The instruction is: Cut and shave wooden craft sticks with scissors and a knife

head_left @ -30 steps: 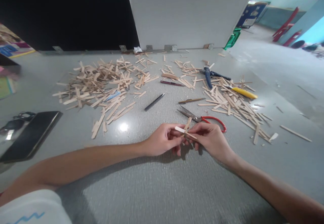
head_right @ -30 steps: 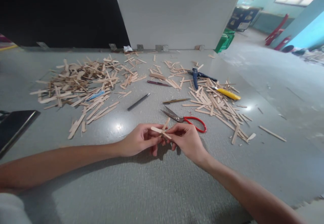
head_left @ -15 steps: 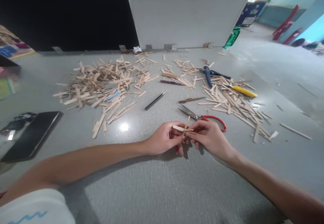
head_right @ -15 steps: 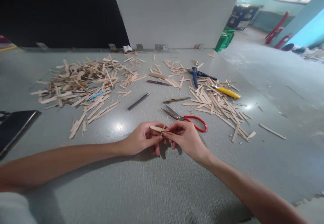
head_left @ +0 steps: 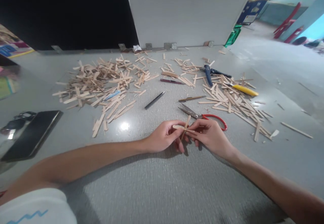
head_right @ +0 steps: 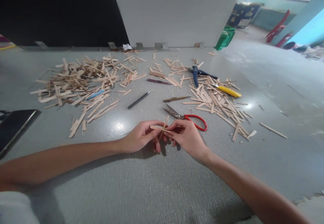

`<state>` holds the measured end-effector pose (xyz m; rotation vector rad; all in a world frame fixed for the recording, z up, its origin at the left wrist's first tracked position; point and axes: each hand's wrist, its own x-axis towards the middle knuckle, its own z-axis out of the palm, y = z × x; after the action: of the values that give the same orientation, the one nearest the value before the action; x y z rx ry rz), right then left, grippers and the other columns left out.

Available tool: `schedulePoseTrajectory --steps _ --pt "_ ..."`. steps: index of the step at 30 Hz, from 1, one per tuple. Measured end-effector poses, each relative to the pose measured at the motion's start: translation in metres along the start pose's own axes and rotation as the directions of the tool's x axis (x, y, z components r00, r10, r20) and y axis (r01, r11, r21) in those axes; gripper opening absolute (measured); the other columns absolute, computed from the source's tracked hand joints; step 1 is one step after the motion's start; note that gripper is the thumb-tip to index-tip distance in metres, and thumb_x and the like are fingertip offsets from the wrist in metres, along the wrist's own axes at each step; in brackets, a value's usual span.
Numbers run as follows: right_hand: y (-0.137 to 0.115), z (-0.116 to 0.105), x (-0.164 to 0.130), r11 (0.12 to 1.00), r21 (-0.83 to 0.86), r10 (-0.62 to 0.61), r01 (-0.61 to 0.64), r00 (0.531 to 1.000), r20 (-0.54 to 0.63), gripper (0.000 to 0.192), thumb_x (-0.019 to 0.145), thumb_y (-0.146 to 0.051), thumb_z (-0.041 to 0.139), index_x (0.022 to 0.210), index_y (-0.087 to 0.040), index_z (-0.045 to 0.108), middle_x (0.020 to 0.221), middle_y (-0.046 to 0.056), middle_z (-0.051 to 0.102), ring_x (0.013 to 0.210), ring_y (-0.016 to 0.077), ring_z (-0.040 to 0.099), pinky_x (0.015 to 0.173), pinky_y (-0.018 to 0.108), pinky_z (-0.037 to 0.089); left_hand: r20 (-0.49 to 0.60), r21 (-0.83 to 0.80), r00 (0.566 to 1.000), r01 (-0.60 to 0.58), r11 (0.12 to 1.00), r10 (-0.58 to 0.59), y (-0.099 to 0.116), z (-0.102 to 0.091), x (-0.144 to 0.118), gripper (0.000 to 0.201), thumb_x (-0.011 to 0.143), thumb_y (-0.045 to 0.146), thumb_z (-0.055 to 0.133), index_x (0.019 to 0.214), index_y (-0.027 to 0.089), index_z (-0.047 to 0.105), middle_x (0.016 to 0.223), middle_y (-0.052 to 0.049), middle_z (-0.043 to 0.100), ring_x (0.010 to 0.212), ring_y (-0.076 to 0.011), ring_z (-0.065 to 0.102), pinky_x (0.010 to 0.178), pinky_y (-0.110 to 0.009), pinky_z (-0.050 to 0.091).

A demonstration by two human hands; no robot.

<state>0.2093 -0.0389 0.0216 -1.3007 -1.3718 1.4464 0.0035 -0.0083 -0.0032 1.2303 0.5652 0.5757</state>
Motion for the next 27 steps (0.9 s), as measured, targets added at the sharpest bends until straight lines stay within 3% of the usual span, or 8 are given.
schedulePoseTrajectory --steps 6,14,18,23,27 --pt "0.004 0.007 -0.004 0.993 0.030 -0.113 0.116 0.990 -0.085 0.037 0.082 -0.050 0.089 0.075 -0.020 0.070 0.067 0.002 0.072 0.054 0.0117 0.063 0.050 0.025 0.054 0.004 -0.027 1.000 0.000 1.000 0.000 -0.002 -0.001 0.001 0.046 0.104 0.055 0.069 0.127 0.015 0.067 0.092 -0.007 0.078 0.061 -0.0166 0.077 0.056 -0.025 0.058" --pt "0.009 0.001 -0.001 0.997 -0.032 -0.071 0.070 0.995 -0.064 0.037 0.083 -0.053 0.088 0.083 -0.020 0.073 0.067 0.001 0.071 0.054 0.0151 0.066 0.051 0.029 0.058 -0.013 0.028 0.999 -0.028 0.999 0.029 0.000 0.000 0.000 0.046 0.104 0.055 0.069 0.127 0.016 0.069 0.093 -0.007 0.078 0.059 -0.0137 0.075 0.058 -0.022 0.057" --pt "0.011 0.001 -0.002 0.984 -0.115 -0.142 0.132 0.986 -0.083 0.030 0.087 -0.049 0.084 0.086 -0.022 0.074 0.076 0.005 0.076 0.061 0.0184 0.072 0.057 0.032 0.062 -0.048 0.019 0.999 -0.016 1.000 0.017 -0.001 0.001 -0.001 0.053 0.098 0.056 0.077 0.131 0.017 0.065 0.097 -0.008 0.080 0.059 -0.0135 0.073 0.058 -0.024 0.058" --pt "0.014 0.001 -0.007 0.887 -0.371 -0.374 0.275 0.899 -0.228 0.017 0.101 -0.039 0.063 0.102 -0.024 0.072 0.099 0.010 0.080 0.089 0.0231 0.077 0.080 0.038 0.064 -0.152 0.096 0.988 -0.012 0.995 0.026 -0.003 0.001 -0.001 0.062 0.090 0.069 0.079 0.122 0.017 0.067 0.091 -0.007 0.080 0.049 -0.0097 0.062 0.049 -0.021 0.049" --pt "0.018 -0.001 -0.011 0.821 -0.474 -0.466 0.317 0.853 -0.237 0.020 0.105 -0.034 0.054 0.118 -0.025 0.067 0.108 0.011 0.078 0.096 0.0227 0.075 0.083 0.038 0.062 -0.174 0.124 0.984 -0.002 0.992 0.024 -0.005 0.002 0.000 0.063 0.086 0.076 0.078 0.106 0.017 0.067 0.079 -0.002 0.073 0.047 -0.0080 0.053 0.046 -0.020 0.042"
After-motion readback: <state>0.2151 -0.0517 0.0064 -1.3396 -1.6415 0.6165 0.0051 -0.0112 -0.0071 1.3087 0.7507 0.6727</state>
